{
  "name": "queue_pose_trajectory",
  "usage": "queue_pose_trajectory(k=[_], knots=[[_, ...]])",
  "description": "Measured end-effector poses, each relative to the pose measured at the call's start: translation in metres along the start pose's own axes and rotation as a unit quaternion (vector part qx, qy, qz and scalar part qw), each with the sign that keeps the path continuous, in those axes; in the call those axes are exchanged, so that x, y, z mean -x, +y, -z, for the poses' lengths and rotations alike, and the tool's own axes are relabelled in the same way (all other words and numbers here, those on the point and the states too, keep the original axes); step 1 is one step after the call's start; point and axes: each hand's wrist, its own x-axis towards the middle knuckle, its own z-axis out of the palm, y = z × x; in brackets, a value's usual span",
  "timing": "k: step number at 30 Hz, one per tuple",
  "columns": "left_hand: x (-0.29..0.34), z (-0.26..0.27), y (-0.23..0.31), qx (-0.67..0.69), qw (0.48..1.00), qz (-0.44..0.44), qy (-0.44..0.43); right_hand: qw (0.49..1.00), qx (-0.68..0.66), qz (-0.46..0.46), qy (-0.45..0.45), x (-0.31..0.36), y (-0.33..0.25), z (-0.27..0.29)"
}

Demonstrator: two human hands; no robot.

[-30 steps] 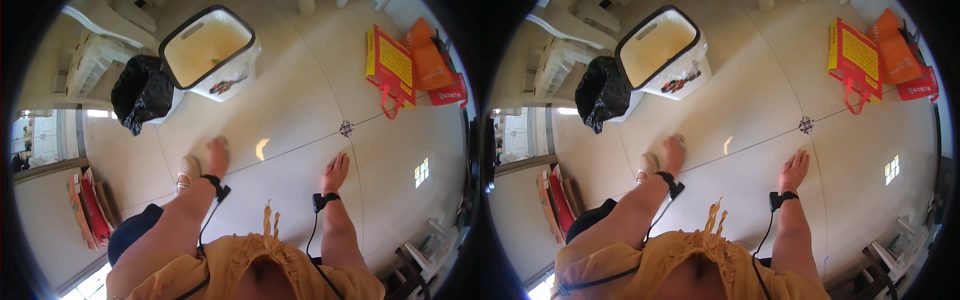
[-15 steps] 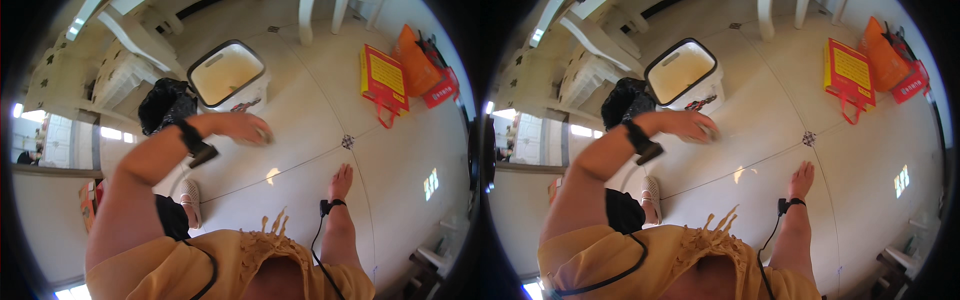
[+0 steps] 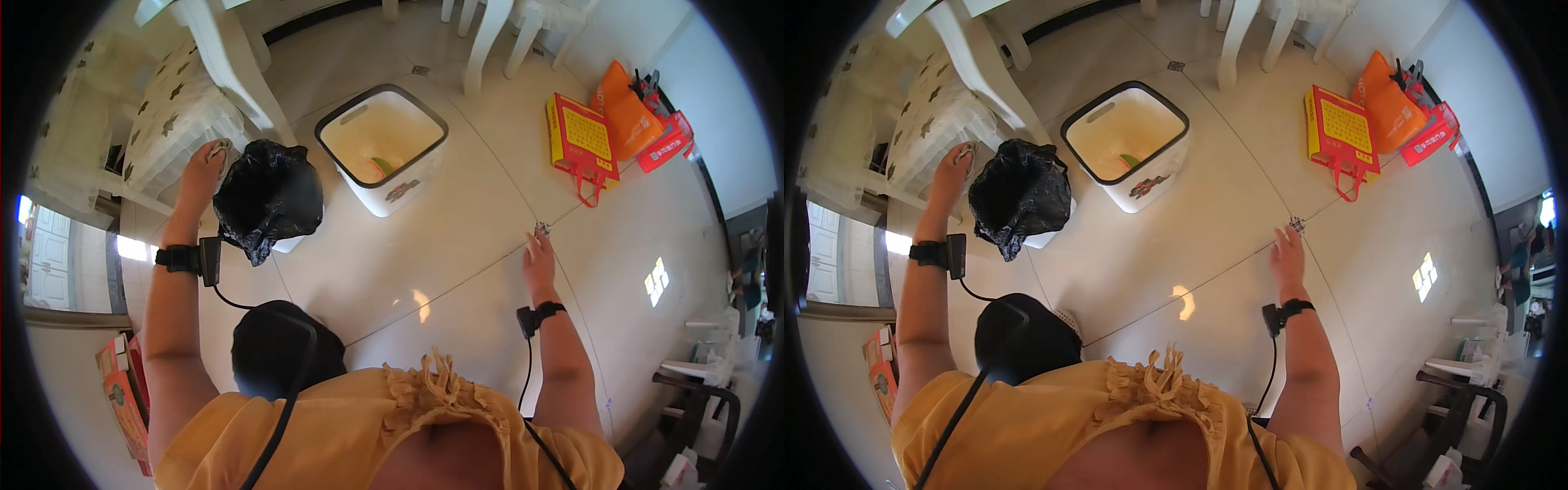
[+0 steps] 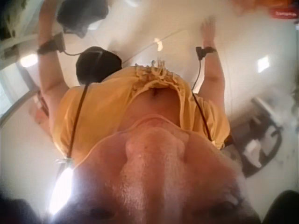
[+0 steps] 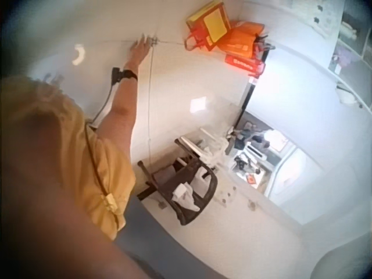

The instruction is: The person cleans a tiled floor by hand using a cloth, wiping in circular and sweeping motions, and then wrings the cloth over a bucket.

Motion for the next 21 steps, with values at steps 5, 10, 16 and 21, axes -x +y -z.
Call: queue_pose_trajectory(k=[5, 10, 16, 21], knots=[[-0.001, 0.010, -0.012, 0.068, 0.995, 0.026, -0.064, 0.932, -0.221, 0.285, -0.025, -0.084, -0.250, 0.018], [0.004, 0.010, 0.020, 0.103, 0.989, -0.092, -0.048, 0.850, -0.388, 0.268, -0.236, -0.125, -0.469, -0.001], [0.016, 0.004, 0.012, 0.366, 0.918, 0.093, -0.123, 0.724, -0.529, 0.145, -0.418, -0.139, -0.565, -0.052], [0.026, 0.006, -0.015, 0.460, 0.876, 0.090, -0.112, 0.666, -0.585, 0.008, -0.463, -0.144, -0.571, -0.082]])
